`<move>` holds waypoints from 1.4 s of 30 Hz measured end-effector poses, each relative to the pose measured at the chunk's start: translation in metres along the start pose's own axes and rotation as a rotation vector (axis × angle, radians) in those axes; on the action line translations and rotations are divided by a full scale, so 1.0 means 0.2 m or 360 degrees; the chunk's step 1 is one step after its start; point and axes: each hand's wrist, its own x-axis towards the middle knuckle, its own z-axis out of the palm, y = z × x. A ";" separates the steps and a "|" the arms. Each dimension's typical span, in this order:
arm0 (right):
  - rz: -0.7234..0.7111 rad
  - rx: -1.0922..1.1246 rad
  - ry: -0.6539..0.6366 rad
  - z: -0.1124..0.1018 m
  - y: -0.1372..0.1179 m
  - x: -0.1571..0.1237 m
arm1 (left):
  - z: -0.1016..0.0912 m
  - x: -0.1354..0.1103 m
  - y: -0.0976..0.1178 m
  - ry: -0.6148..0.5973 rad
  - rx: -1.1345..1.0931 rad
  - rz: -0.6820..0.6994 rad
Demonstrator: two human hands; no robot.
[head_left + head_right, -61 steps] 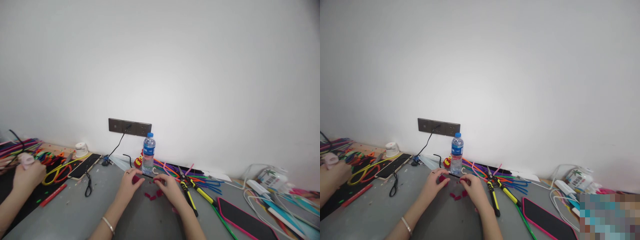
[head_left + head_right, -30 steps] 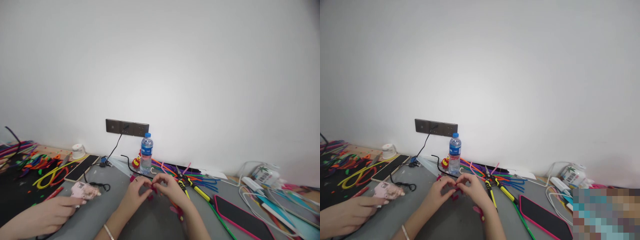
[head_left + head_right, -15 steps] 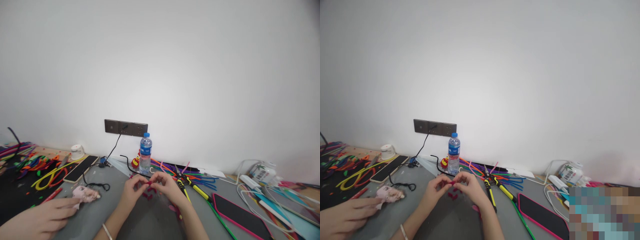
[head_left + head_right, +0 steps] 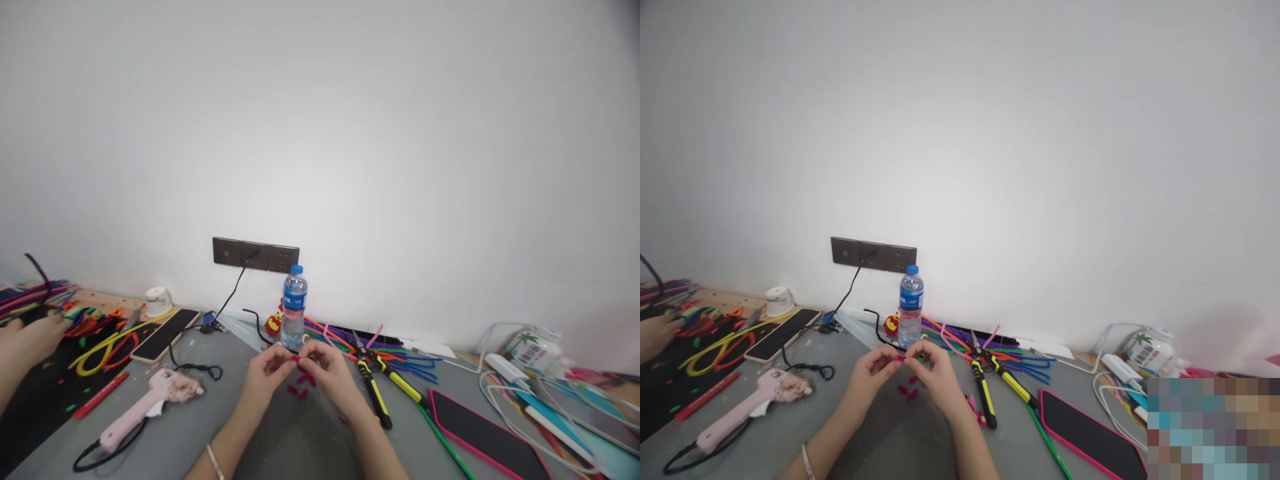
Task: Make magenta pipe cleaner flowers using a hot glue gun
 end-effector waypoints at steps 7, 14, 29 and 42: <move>-0.0049 0.0076 0.0012 0.02 0.03 0.01 | 0.00 -0.01 0.02 0.0026 -0.0097 -0.0001; -0.0130 -0.0038 0.0035 0.02 -0.01 0.00 | 0.01 -0.02 0.06 -0.0007 -0.0041 0.0042; -0.0467 -0.0534 0.0135 0.03 -0.01 0.00 | 0.01 -0.01 0.03 0.0027 -0.0093 0.0145; -0.0558 -0.0689 0.0131 0.05 -0.02 0.00 | 0.00 -0.01 0.03 0.0037 -0.0071 0.0198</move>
